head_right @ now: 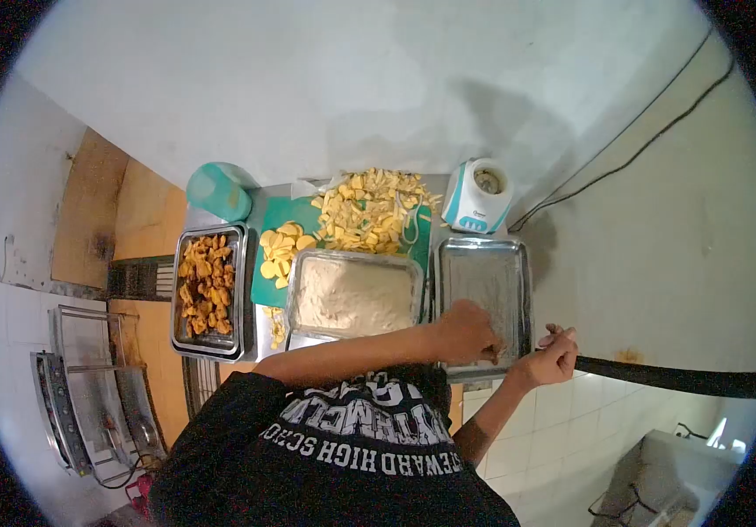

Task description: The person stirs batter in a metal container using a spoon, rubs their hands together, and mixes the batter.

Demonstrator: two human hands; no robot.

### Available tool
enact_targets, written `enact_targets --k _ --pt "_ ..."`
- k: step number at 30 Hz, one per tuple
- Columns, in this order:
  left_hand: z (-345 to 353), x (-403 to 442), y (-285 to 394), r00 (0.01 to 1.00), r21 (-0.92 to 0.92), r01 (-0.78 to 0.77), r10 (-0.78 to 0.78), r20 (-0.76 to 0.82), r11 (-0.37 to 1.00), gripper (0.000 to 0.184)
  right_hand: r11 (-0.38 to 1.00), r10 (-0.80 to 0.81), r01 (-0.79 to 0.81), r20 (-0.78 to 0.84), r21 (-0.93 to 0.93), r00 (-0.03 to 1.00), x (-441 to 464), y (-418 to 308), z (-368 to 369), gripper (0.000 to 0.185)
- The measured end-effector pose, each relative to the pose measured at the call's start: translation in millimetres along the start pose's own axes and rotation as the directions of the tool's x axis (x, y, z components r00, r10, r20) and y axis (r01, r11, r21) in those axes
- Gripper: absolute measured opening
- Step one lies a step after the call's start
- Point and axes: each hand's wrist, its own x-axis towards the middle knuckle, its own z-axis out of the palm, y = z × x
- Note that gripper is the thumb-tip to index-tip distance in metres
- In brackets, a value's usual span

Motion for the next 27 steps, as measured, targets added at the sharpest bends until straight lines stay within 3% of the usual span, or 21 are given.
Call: enact_targets --k 1,4,5,6,8,9,11,15,17,20,27 --pt "8.0 0.8 -5.5 0.997 -0.035 0.019 -0.021 -0.071 0.999 0.014 0.999 0.001 -0.004 -0.039 -0.053 0.999 -2.8 -6.1 0.8 0.021" --pt "30.4 -2.1 -22.6 0.977 -0.079 0.031 -0.047 -0.209 0.996 0.017 0.986 0.074 -0.075 -0.011 -0.149 0.997 -13.2 30.1 4.4 0.017" --pt "34.0 -1.8 -25.7 0.959 -0.085 0.028 -0.051 -0.280 0.996 0.018 0.961 0.001 0.060 0.222 -0.271 0.975 -15.1 47.0 -2.9 0.015" --pt "26.1 -2.7 -24.1 0.958 -0.086 0.026 -0.049 -0.282 0.996 0.018 0.960 -0.001 0.063 0.223 -0.272 0.975 -21.3 37.6 8.4 0.015" --pt "2.5 -10.2 -18.1 0.978 -0.026 0.199 -0.201 -0.056 0.980 0.017 0.970 0.219 -0.234 0.170 0.071 0.961 -42.6 2.5 44.9 0.028" --pt "5.7 -12.3 -22.5 0.978 -0.028 0.201 -0.202 -0.057 0.979 0.017 0.970 0.219 -0.234 0.172 0.069 0.960 -39.8 11.6 37.8 0.028" --pt "19.2 -17.7 -33.9 0.954 -0.105 0.152 -0.174 -0.246 0.983 0.018 0.973 0.228 -0.194 0.422 -0.122 0.878 -34.3 35.5 16.5 0.032" --pt "16.4 -15.4 -38.0 0.919 -0.121 0.241 -0.266 -0.290 0.963 0.016 0.947 0.317 -0.252 0.430 -0.201 0.846 -35.1 39.9 13.9 0.033" --pt "20.2 -13.0 -40.4 0.840 -0.338 0.114 -0.272 -0.470 0.934 0.017 0.949 0.314 -0.269 0.489 -0.162 0.814 -35.3 52.6 10.2 0.031" --pt "14.0 -16.7 -41.7 0.879 -0.179 0.212 -0.268 -0.395 0.961 0.017 0.938 0.342 -0.267 0.478 -0.220 0.809 -41.4 41.6 20.0 0.029" --pt "15.0 -19.3 -45.1 0.894 -0.144 0.195 -0.236 -0.381 0.970 0.020 0.912 0.409 -0.353 0.469 -0.208 0.782 -46.4 36.9 23.0 0.027"
